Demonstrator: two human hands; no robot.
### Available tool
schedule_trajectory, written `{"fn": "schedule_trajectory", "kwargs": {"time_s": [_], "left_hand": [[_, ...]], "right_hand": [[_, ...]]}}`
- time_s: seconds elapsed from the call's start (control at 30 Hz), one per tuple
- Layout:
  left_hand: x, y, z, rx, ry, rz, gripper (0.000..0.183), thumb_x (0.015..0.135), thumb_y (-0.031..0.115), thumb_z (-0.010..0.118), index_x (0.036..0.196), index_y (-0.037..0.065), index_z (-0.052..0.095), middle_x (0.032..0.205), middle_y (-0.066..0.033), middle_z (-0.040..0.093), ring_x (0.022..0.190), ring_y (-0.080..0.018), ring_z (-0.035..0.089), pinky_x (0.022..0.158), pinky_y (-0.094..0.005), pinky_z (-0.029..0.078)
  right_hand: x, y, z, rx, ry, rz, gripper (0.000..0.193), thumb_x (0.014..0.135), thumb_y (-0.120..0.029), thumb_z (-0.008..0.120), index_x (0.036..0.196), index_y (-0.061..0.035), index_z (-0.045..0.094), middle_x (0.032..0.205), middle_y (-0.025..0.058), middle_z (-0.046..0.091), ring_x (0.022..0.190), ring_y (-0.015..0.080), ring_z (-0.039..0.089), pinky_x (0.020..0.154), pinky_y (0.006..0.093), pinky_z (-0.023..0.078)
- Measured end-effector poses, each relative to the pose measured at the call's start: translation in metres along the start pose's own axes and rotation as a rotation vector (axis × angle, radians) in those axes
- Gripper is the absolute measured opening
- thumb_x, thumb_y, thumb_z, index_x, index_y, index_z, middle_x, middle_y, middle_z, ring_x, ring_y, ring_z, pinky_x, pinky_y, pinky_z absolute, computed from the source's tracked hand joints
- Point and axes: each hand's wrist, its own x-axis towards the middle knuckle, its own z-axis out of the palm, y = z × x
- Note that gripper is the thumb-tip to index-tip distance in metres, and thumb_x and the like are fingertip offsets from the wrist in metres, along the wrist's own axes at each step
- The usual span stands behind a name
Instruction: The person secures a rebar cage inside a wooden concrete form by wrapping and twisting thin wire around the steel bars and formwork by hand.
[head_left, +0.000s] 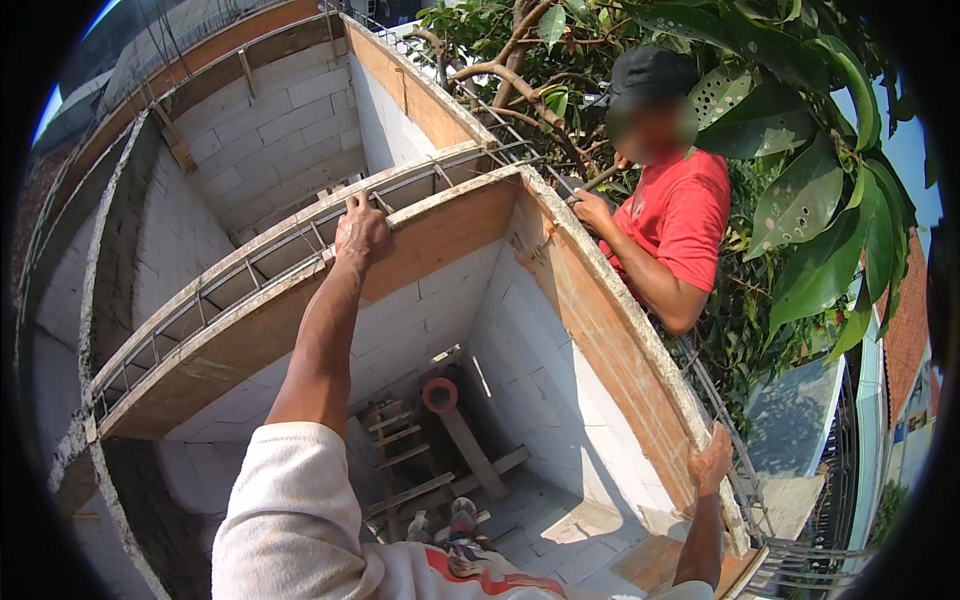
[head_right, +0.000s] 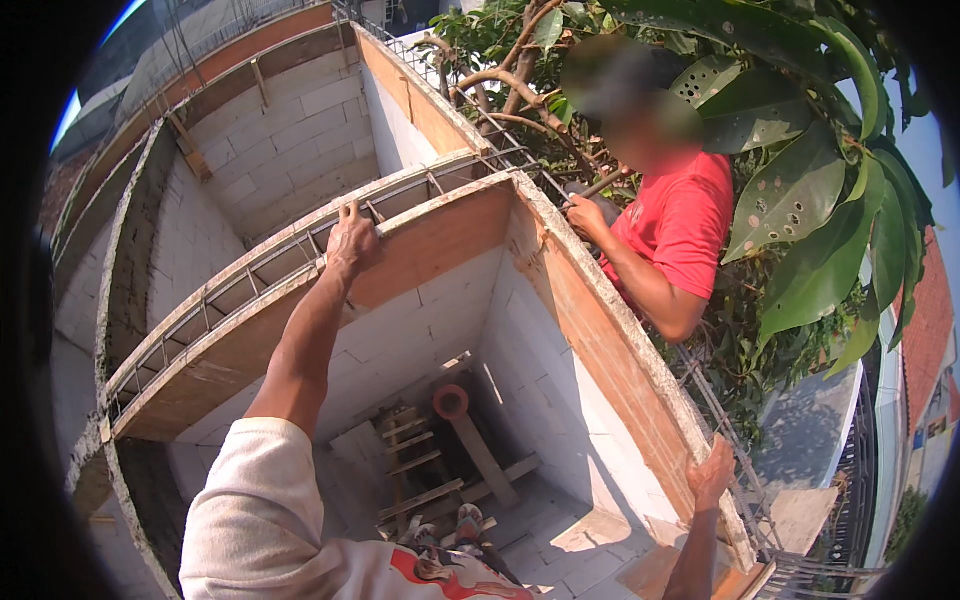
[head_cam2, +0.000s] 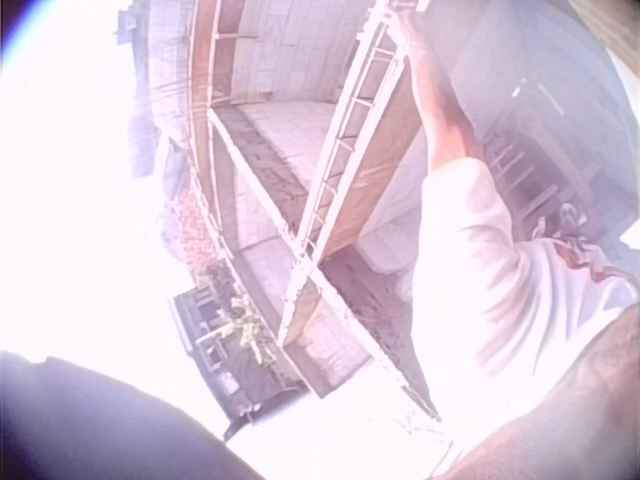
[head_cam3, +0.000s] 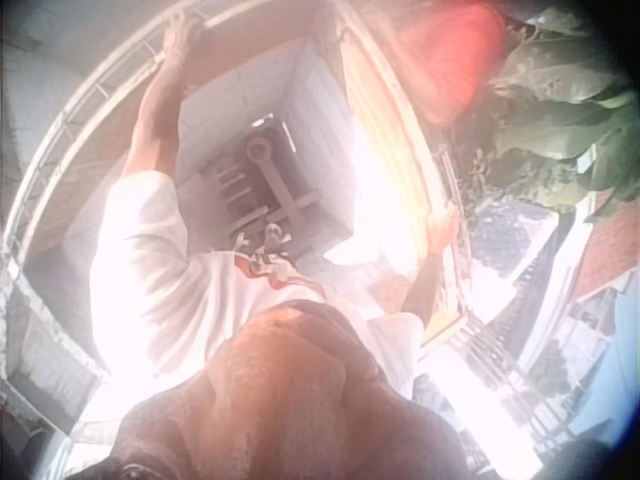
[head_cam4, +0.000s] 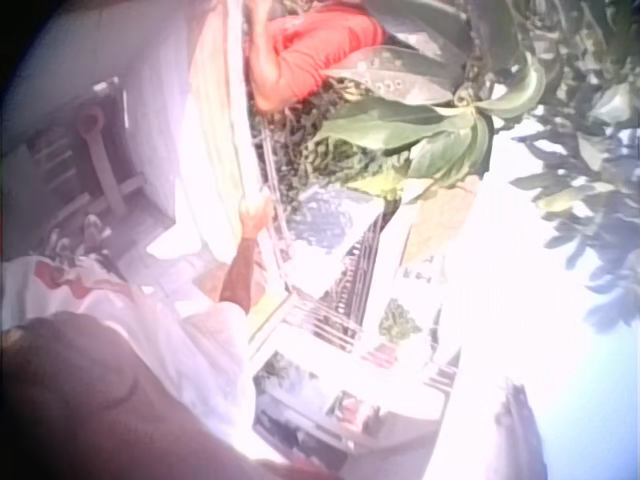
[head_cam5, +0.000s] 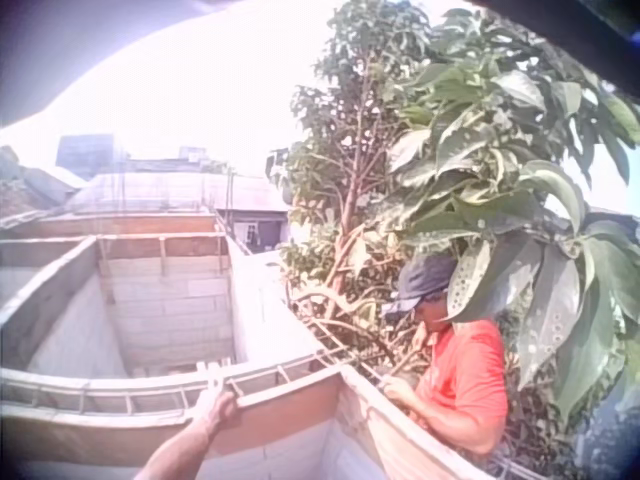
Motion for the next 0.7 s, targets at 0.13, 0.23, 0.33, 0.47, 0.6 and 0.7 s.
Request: {"fn": "schedule_trajectory", "kwargs": {"time_s": [0.13, 0.23, 0.33, 0.47, 0.6, 0.7], "left_hand": [[0.000, -0.004, 0.003, -0.004, 0.011, -0.001, 0.040, 0.079, 0.027, 0.079, 0.109, 0.002, 0.085, 0.146, -0.0283, 0.052, 0.140, -0.0455, 0.054, 0.103, -0.0493, 0.061], [0.002, -0.008, 0.008, 0.000, 0.023, -0.004, 0.038, 0.079, 0.026, 0.078, 0.108, 0.002, 0.085, 0.145, -0.0281, 0.054, 0.138, -0.0449, 0.055, 0.103, -0.0478, 0.061], [0.005, -0.009, 0.017, -0.057, 0.086, 0.019, 0.036, 0.078, 0.029, 0.080, 0.100, 0.000, 0.084, 0.154, -0.0347, 0.049, 0.142, -0.0506, 0.052, 0.104, -0.0510, 0.060], [0.008, -0.011, 0.026, -0.016, 0.090, 0.030, 0.037, 0.079, 0.031, 0.082, 0.097, -0.001, 0.083, 0.142, -0.0308, 0.054, 0.137, -0.0489, 0.054, 0.103, -0.0514, 0.061], [0.004, -0.006, 0.020, -0.025, 0.075, 0.020, 0.038, 0.076, 0.023, 0.080, 0.103, -0.003, 0.083, 0.146, -0.0269, 0.052, 0.140, -0.0458, 0.052, 0.106, -0.0477, 0.060], [0.006, -0.008, 0.019, 0.009, 0.043, -0.005, 0.037, 0.077, 0.022, 0.079, 0.103, -0.004, 0.083, 0.147, -0.0277, 0.052, 0.141, -0.0466, 0.052, 0.106, -0.0484, 0.060]], "right_hand": [[0.001, -0.006, -0.002, 0.001, -0.041, 0.036, 0.077, 0.083, -0.037, 0.087, 0.146, -0.0033, 0.059, 0.142, 0.0205, 0.064, 0.136, 0.0396, 0.059, 0.116, 0.0507, 0.045], [0.003, -0.004, 0.000, 0.017, -0.057, 0.014, 0.077, 0.083, -0.039, 0.086, 0.146, -0.0036, 0.060, 0.142, 0.0214, 0.064, 0.136, 0.0394, 0.059, 0.116, 0.0509, 0.045], [0.000, 0.001, 0.007, 0.009, -0.024, 0.009, 0.077, 0.083, -0.039, 0.086, 0.147, -0.0045, 0.060, 0.142, 0.0223, 0.064, 0.135, 0.0401, 0.059, 0.116, 0.0513, 0.045], [0.002, 0.002, 0.004, 0.021, -0.046, 0.018, 0.078, 0.082, -0.038, 0.086, 0.148, -0.0054, 0.059, 0.143, 0.0219, 0.063, 0.135, 0.0406, 0.058, 0.116, 0.0526, 0.045], [0.005, -0.010, -0.009, 0.013, -0.047, 0.020, 0.077, 0.084, -0.039, 0.086, 0.147, -0.0056, 0.058, 0.139, 0.0209, 0.064, 0.131, 0.0418, 0.059, 0.112, 0.0532, 0.047], [0.006, -0.014, -0.012, 0.014, -0.036, 0.005, 0.073, 0.085, -0.040, 0.086, 0.144, -0.0064, 0.059, 0.135, 0.0214, 0.064, 0.125, 0.0449, 0.061, 0.108, 0.0534, 0.049]]}}
